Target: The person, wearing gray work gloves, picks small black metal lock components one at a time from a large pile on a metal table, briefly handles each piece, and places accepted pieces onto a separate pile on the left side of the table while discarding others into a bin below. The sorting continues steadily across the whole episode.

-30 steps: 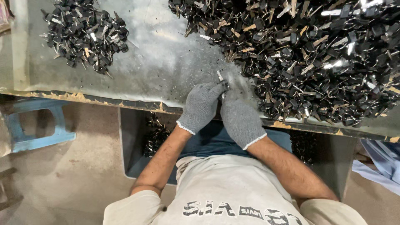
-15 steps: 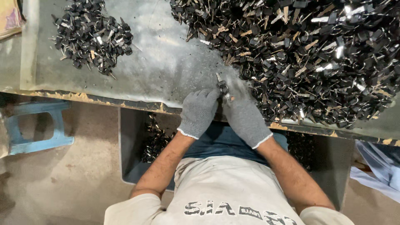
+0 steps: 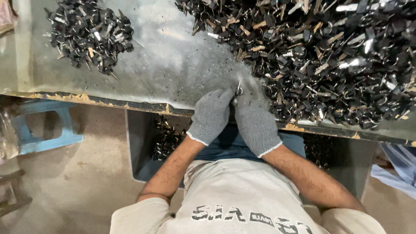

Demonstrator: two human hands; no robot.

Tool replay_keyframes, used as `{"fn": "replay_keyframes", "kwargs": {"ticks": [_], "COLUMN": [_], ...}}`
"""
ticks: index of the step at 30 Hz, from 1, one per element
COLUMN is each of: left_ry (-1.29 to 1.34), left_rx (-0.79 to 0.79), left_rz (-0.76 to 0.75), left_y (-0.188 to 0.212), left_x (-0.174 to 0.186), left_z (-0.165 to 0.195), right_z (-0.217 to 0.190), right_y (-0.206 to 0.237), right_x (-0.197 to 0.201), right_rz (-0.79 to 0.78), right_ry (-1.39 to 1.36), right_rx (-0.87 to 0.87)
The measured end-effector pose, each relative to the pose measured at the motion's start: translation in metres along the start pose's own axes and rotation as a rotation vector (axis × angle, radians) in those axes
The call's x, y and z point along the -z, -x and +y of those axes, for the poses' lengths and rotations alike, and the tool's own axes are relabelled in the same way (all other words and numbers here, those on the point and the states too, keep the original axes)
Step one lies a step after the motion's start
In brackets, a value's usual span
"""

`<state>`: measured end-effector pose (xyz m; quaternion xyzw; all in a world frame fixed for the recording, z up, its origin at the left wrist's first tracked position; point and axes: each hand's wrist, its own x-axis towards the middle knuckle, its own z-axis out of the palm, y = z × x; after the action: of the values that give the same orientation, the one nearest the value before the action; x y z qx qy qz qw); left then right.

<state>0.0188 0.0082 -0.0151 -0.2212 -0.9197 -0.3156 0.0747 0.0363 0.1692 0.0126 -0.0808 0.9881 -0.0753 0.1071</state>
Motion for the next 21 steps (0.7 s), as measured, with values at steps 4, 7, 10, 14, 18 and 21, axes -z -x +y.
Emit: {"fn": "replay_keyframes", "kwargs": {"ticks": [4, 7, 10, 14, 18, 21], "left_ry": [-0.002, 0.079, 0.042, 0.004, -0.086, -0.007], "left_rx": [0.051, 0.094, 0.009, 0.077, 0.298, 0.180], "left_rz": [-0.047, 0.032, -0.010, -0.080, -0.383, -0.127], "left_y": [0.002, 0.001, -0.002, -0.005, -0.004, -0.012], "left_x": [0.001, 0.007, 0.009, 0.014, 0.034, 0.039], "left_z": [0.002, 0.001, 0.001, 0.004, 0.003, 0.000], "right_z": [0.019, 0.023, 0.017, 0.019, 0.023, 0.011], "right_y": [-0.016, -0.015, -0.006, -0.007, -0.005, 0.004], "right_x": [0.014, 0.018, 0.014, 0.015, 0.029, 0.030], "right_rz": [-0.003, -0.038, 0.358, -0.107, -0.336, 0.264], "right_ry": [-0.107, -0.377, -0.232, -0.185, -0.165, -0.338], "right_rx": [0.322, 0.216, 0.265, 0.147, 0.021, 0.333]}}
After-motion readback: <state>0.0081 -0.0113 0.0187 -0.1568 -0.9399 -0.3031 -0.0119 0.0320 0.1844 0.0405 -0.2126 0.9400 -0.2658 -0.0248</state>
